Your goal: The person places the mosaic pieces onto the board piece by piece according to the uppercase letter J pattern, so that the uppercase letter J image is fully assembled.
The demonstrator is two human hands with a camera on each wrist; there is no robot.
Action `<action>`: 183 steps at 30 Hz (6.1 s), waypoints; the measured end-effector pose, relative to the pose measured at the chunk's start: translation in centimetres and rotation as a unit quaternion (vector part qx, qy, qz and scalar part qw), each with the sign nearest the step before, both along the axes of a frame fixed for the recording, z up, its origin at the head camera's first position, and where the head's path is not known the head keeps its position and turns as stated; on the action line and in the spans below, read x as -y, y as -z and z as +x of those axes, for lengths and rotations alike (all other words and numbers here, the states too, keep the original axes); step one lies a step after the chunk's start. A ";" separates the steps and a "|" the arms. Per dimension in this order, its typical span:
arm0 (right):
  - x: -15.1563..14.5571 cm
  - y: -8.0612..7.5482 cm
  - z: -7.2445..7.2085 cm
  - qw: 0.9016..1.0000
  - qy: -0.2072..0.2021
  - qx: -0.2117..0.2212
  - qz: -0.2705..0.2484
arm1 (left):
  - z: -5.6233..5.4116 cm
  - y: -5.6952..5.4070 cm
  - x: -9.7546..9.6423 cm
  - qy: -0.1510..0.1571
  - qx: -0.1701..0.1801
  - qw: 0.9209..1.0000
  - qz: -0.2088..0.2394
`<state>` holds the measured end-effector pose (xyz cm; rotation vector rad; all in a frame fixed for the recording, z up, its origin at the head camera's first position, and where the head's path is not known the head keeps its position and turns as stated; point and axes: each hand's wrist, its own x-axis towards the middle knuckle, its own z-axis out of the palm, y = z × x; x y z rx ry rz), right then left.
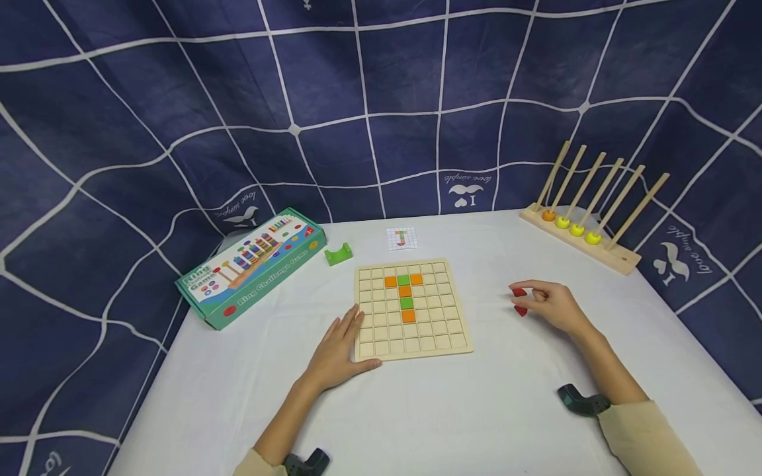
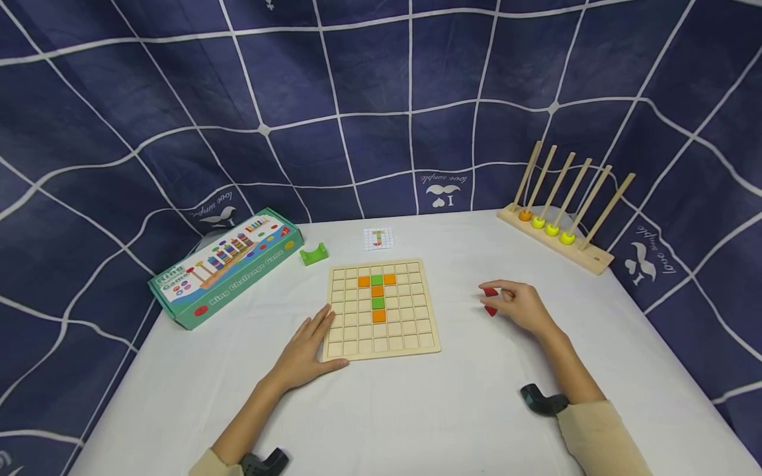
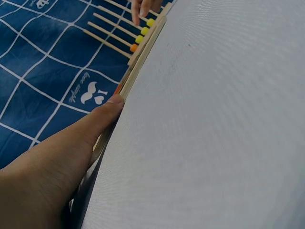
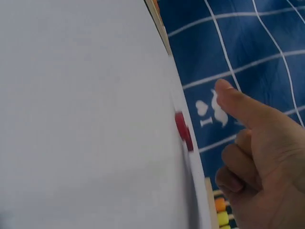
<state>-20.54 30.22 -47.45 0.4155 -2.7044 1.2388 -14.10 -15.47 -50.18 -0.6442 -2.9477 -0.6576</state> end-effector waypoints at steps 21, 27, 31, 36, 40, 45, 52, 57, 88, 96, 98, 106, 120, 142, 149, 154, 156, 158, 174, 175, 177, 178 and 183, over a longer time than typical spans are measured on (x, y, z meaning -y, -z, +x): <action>-2.9 1.8 0.5 0.995 -0.037 0.007 0.092 | 0.1 0.1 -0.1 -0.003 -0.001 1.000 0.013; -2.6 1.9 0.5 0.994 -0.040 -0.013 0.097 | 0.2 0.0 -0.1 -0.003 0.004 1.000 0.017; -2.4 2.0 0.6 0.994 -0.042 -0.026 0.094 | 0.2 -0.1 -0.1 -0.003 0.007 1.000 0.019; -1.8 2.2 0.4 0.995 -0.035 -0.055 0.077 | 0.2 -0.1 -0.1 -0.005 0.013 1.000 0.016; -0.4 2.1 0.2 0.995 -0.023 -0.083 0.040 | 0.2 -0.1 0.0 -0.004 0.015 1.000 0.013; 3.3 1.7 0.1 0.992 -0.049 -0.112 0.016 | 0.1 -0.1 0.1 -0.003 0.011 1.000 0.012; 9.3 1.2 0.2 0.985 -0.147 -0.094 0.009 | 0.1 -0.1 0.0 -0.006 0.011 1.000 0.010; 13.1 1.2 0.2 0.979 -0.192 -0.063 0.020 | 0.1 -0.1 0.1 -0.007 0.009 1.000 0.013; 18.0 1.7 -0.1 0.965 -0.247 -0.057 0.063 | 0.0 -0.2 0.2 -0.004 0.013 1.000 0.007; 18.0 1.6 -0.1 0.965 -0.246 -0.056 0.066 | 0.0 -0.2 0.2 -0.004 0.015 1.000 0.009; 18.0 1.6 -0.1 0.966 -0.245 -0.055 0.067 | 0.0 -0.3 0.2 -0.004 0.014 1.000 0.009; 18.0 1.5 0.0 0.966 -0.243 -0.049 0.074 | 0.0 -0.2 0.1 -0.005 0.019 1.000 0.006; 17.6 1.7 -0.1 0.967 -0.243 -0.049 0.063 | 0.0 -0.2 0.1 -0.003 0.012 1.000 0.007; 4.5 0.3 -1.8 0.988 -0.033 -0.137 0.060 | 0.0 -0.3 0.0 -0.001 0.005 1.000 -0.002; 1.0 0.9 -2.0 0.986 0.017 -0.137 0.096 | 0.0 -0.3 0.1 0.000 -0.010 1.000 0.005; -0.5 1.5 -2.0 0.985 0.035 -0.110 0.125 | 0.1 -0.3 0.1 0.000 -0.006 1.000 0.003; -0.9 1.7 -1.9 0.985 0.042 -0.096 0.135 | 0.0 -0.3 0.1 -0.001 0.000 1.000 -0.002; -1.1 1.8 -1.9 0.985 0.047 -0.089 0.143 | 0.0 -0.3 0.1 -0.001 0.005 1.000 -0.004; -0.1 2.2 -2.7 0.988 0.032 -0.078 0.127 | 0.0 -0.2 0.1 0.004 -0.001 1.000 0.000; 0.2 2.2 -2.7 0.989 0.029 -0.076 0.124 | 0.0 -0.1 0.1 0.003 -0.002 1.000 0.000; 0.8 2.2 -2.9 0.990 0.020 -0.071 0.121 | 0.0 -0.1 0.1 0.000 -0.003 1.000 0.000; 1.1 2.1 -3.0 0.990 0.016 -0.069 0.120 | 0.0 -0.1 0.1 -0.001 -0.004 1.000 0.000; 2.7 1.9 -3.8 0.991 -0.005 -0.063 0.117 | 0.1 -0.1 0.2 -0.003 -0.004 1.000 0.001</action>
